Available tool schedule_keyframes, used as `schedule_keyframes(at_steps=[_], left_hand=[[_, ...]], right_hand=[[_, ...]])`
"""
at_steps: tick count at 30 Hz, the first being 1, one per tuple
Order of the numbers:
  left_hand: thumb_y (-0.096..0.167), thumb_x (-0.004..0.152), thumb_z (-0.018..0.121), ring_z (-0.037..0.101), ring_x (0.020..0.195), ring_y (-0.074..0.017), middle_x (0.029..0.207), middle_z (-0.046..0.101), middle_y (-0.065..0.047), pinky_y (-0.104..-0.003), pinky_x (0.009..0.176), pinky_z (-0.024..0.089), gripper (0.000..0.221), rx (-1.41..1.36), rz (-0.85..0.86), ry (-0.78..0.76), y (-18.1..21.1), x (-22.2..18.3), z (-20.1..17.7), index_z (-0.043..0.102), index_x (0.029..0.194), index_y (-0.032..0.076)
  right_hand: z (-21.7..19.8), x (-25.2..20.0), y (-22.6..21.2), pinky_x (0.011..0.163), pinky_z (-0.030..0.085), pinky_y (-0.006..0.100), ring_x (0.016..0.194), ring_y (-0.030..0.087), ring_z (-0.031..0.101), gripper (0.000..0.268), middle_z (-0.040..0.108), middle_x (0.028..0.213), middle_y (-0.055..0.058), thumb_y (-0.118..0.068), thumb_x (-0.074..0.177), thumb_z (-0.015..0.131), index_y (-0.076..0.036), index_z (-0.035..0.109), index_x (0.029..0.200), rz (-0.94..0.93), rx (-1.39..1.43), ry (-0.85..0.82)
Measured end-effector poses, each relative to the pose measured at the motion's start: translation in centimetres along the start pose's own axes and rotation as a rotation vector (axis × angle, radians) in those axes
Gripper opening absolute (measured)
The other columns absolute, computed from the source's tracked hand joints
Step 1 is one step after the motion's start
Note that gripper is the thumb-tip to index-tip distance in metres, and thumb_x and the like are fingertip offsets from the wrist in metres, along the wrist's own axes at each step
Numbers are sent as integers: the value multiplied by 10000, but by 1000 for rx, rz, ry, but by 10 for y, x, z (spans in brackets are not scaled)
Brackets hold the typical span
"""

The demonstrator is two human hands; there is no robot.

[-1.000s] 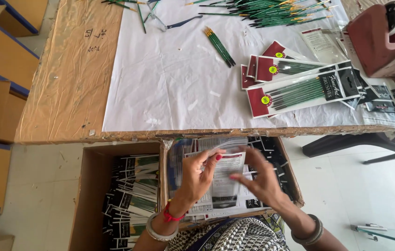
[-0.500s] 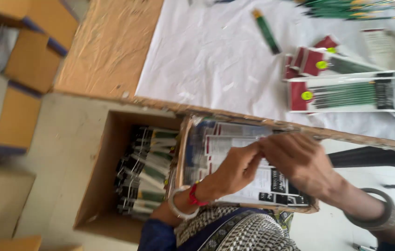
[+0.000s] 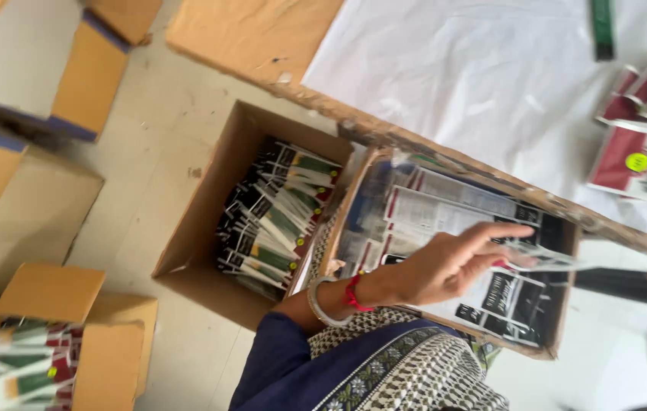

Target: The person takes paintbrushes from a table and places them into individual plastic sleeves.

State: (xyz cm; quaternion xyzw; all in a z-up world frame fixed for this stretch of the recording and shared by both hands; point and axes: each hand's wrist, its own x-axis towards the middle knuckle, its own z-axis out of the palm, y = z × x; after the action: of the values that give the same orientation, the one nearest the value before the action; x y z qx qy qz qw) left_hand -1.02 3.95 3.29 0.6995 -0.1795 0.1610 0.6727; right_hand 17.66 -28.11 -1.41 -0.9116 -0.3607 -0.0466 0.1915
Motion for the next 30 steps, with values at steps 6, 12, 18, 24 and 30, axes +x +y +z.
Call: schedule_keyframes(at_steps=[6,12,18,24,30], left_hand=[[8,1138,489,665,624,-76,1282,744,-109,-231,527,478,338,26,-40,65,25,12,-13,399,1457,76],[48,1023,689,776,740,-131,977,794,-133,-230,602,650,33,193,-76,169,27,5,-37,668,1045,35],[25,983,736,793,867,-160,969,786,-107,-258,693,663,114,203,57,47,51,17,-56,707,1092,40],[-64,894,724,736,671,-77,988,814,-86,-209,514,521,258,118,108,-185,40,28,-76,780,1082,103],[-45,811,686,681,582,-83,796,775,-47,-244,529,531,233,251,18,-197,36,35,-83,776,979,87]], right_hand=[[-33,29,-169,1133,503,353,1264,211,645,409,655,1362,175,65,881,692,37,593,1277,84,1149,78],[-16,35,-158,812,564,245,903,137,711,89,757,989,135,84,916,702,47,737,989,106,1107,51],[-52,45,-155,757,594,252,811,147,754,109,779,870,102,92,826,707,2,743,876,-66,1019,41],[-62,58,-140,710,642,251,875,175,789,253,790,897,96,148,766,694,-55,780,890,-362,1084,-164],[-62,67,-153,640,619,274,787,172,775,362,778,955,91,171,705,635,-62,809,919,-328,898,-246]])
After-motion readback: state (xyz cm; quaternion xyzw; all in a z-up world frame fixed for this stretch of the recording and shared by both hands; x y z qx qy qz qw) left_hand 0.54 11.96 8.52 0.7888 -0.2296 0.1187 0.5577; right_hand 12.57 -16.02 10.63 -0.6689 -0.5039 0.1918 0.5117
